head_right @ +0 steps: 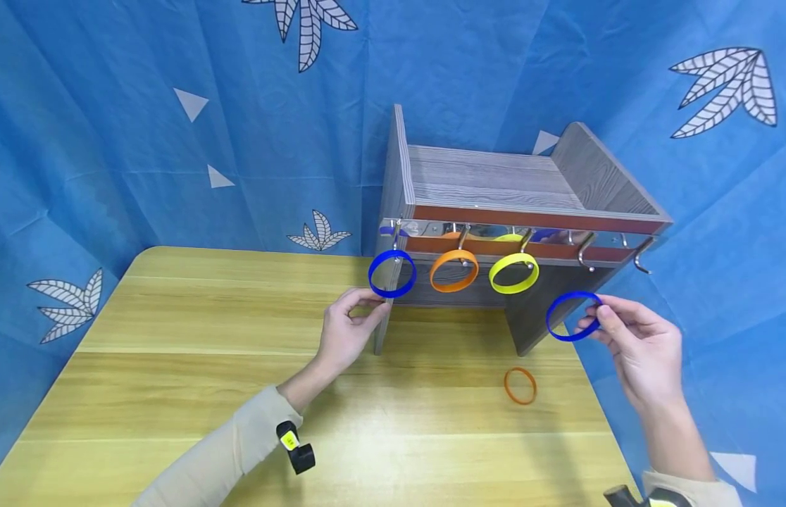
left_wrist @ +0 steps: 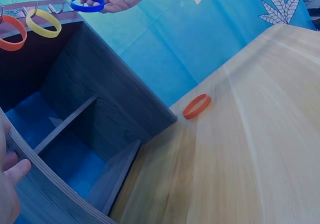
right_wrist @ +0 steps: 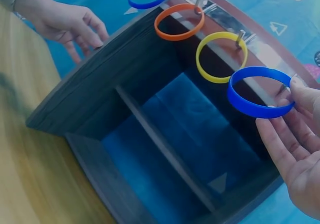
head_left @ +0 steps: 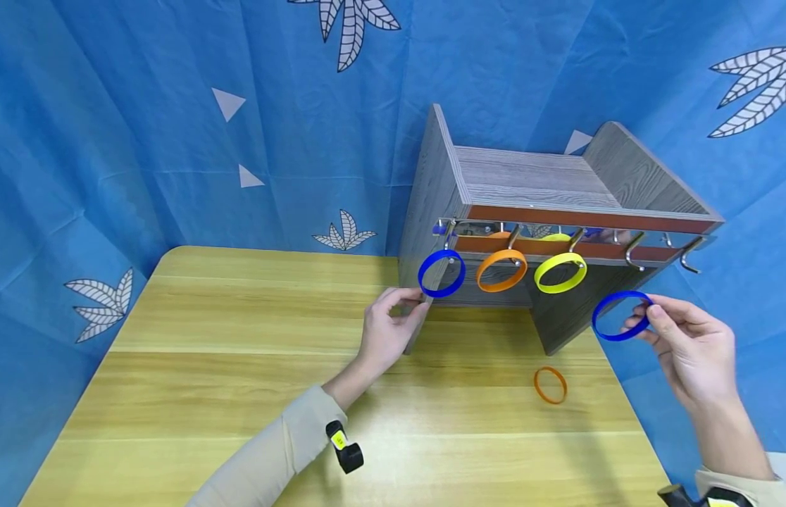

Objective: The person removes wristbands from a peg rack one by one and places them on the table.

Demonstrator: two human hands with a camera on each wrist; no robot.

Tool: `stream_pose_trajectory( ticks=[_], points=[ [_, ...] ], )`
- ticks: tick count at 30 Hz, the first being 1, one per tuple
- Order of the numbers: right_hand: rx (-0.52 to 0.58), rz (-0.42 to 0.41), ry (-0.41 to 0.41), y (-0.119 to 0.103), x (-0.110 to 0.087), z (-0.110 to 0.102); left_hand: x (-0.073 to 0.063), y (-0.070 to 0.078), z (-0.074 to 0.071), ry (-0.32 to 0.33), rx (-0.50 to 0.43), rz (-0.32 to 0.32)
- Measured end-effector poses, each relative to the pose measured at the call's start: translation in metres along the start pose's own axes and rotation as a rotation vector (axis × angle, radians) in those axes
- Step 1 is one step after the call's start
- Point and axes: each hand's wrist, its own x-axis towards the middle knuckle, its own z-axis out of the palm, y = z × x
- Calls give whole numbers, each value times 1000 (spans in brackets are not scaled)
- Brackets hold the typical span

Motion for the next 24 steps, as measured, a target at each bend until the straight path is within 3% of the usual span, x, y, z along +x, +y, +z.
stream_pose_trajectory(
  ticks=[12,24],
  points=[
    [10,81,-18,20,-19,1,0,2,0,7,-1,-13],
    [-67,174,23,53,-39,1,0,2,-1,-1,-7,-3]
  ],
)
